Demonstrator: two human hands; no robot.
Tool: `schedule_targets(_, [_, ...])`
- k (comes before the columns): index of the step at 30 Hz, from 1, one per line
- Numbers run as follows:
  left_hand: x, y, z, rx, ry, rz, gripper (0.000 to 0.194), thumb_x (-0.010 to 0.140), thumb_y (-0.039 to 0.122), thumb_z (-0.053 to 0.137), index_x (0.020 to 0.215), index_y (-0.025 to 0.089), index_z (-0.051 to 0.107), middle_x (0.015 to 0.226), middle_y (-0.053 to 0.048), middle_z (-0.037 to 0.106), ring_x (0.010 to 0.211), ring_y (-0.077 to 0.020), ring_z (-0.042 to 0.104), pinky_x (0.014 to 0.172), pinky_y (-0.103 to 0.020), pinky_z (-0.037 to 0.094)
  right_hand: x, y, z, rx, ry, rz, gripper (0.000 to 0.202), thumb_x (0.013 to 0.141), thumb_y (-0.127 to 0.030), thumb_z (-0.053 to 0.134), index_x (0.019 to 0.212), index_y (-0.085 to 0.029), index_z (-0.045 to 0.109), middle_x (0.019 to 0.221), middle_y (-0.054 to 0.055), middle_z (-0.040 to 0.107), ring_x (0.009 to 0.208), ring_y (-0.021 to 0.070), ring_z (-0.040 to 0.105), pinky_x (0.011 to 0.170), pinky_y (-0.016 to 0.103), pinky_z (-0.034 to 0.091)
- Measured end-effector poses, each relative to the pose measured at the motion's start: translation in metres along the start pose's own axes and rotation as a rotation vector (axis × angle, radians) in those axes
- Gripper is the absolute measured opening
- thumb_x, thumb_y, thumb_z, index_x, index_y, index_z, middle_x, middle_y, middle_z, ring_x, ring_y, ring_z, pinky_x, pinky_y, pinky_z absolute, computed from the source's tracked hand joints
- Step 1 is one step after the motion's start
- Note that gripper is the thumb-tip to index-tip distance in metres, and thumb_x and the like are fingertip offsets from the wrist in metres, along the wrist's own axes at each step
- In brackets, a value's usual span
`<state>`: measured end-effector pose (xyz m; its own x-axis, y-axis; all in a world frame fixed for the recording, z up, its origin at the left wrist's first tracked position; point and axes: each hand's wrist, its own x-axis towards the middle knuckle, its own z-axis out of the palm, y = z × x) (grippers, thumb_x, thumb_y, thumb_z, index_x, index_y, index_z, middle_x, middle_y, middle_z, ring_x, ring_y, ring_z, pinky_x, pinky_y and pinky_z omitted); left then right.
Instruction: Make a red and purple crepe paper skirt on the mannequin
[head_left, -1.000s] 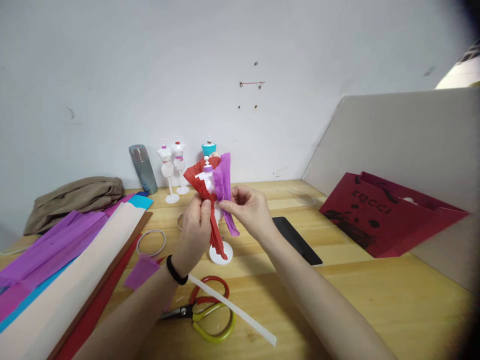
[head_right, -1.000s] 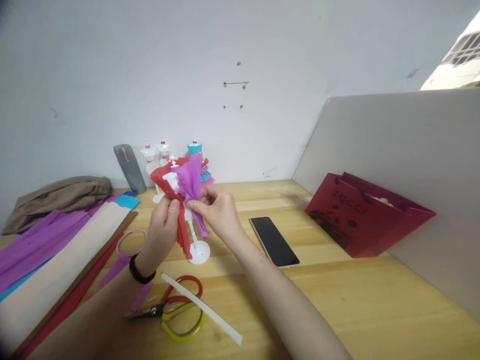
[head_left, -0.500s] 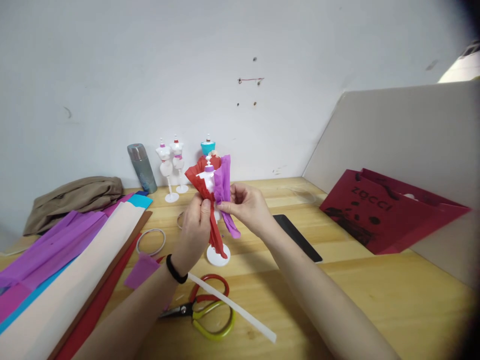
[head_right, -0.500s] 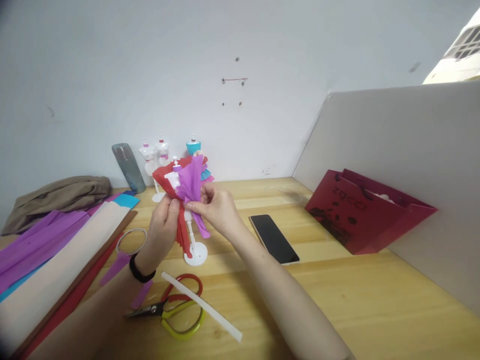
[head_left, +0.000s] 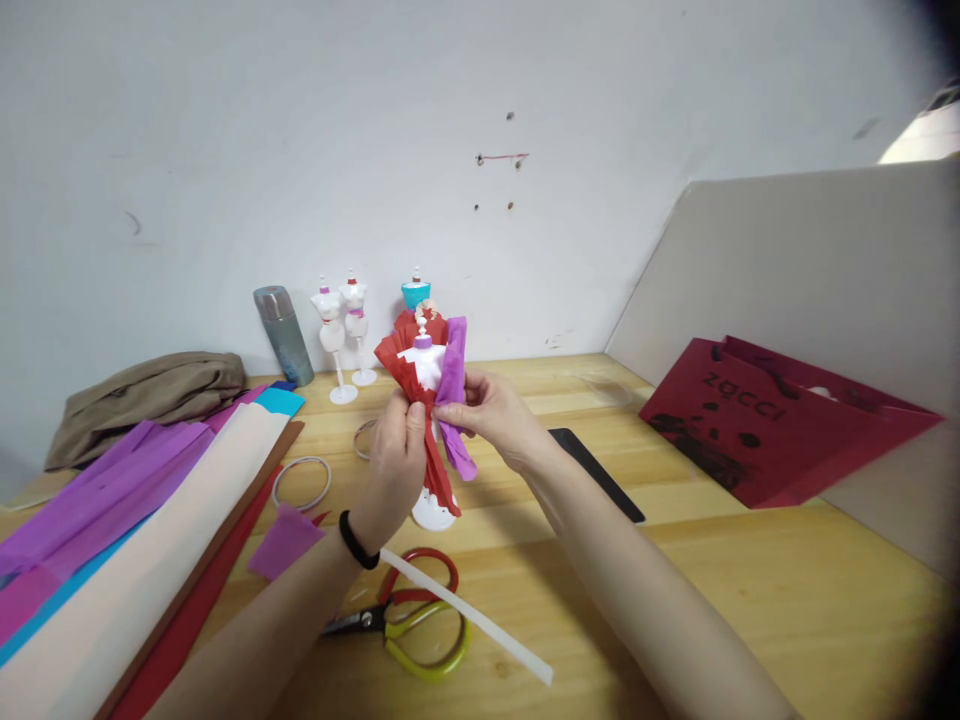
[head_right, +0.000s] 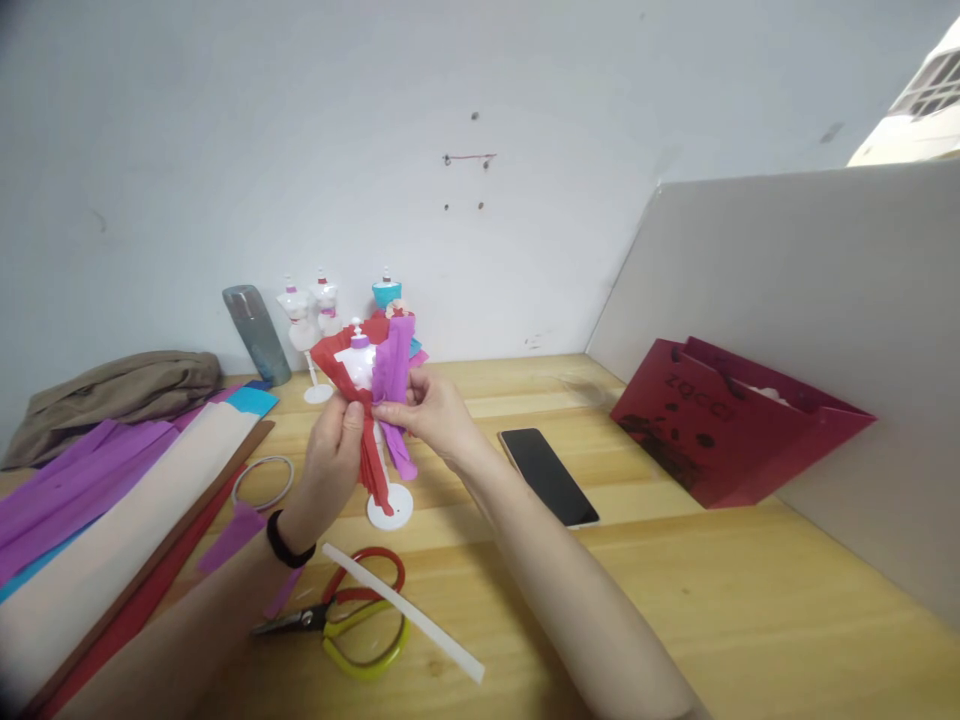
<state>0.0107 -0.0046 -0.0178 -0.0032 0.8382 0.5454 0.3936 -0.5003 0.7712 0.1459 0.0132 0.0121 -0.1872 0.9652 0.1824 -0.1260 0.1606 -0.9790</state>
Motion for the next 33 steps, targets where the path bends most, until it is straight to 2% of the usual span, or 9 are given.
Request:
schedule_targets(8, [-0.001,-0.004,0.003,-0.019,0.000,-0.014,0.024,0.096,0.033,0.034,0.098,0.019,0.054,0.091,-0.007,0.063,0.086,-0.0210,0.059,0.081,-0.036,0.045,0.002,0.002,0.001,-0.010,0.014,-0.004,0.028,0.053,-0.027,0.078,0.073,-0.016,0.063,0.061,-0.004,0.060,0.052,0.0089,0.050,0.049,0.024,0.038])
schedule_targets(14, [-0.001,-0.008,0.007,-0.007,0.023,-0.006,0.023,0.095,0.033,0.033,0.087,0.021,0.052,0.079,-0.004,0.060,0.076,-0.0191,0.058,0.072,-0.033,0.045,0.005,0.008,-0.002,-0.060,0.001,-0.036,0.028,0.055,-0.030,0.077,0.075,-0.016,0.062,0.063,-0.003,0.060,0.055,0.0110,0.051,0.052,0.025,0.040])
schedule_targets(26, [-0.002,-0.006,0.007,0.022,0.032,0.012,0.022,0.094,0.032,0.032,0.081,0.022,0.047,0.075,-0.003,0.056,0.071,-0.0187,0.054,0.068,-0.033,0.042,0.007,0.014,-0.005,-0.151,0.015,-0.095,0.024,0.059,-0.031,0.074,0.075,-0.017,0.063,0.065,-0.002,0.060,0.058,0.0129,0.054,0.058,0.028,0.044])
schedule_targets(33, [-0.007,-0.002,0.005,-0.018,-0.023,-0.007,0.019,0.094,0.035,0.041,0.096,0.019,0.052,0.093,-0.006,0.061,0.089,-0.0212,0.058,0.081,-0.036,0.044,0.006,0.013,-0.006,-0.312,0.065,-0.144,0.017,0.063,-0.027,0.072,0.073,-0.016,0.062,0.065,-0.001,0.061,0.061,0.0138,0.055,0.056,0.026,0.043])
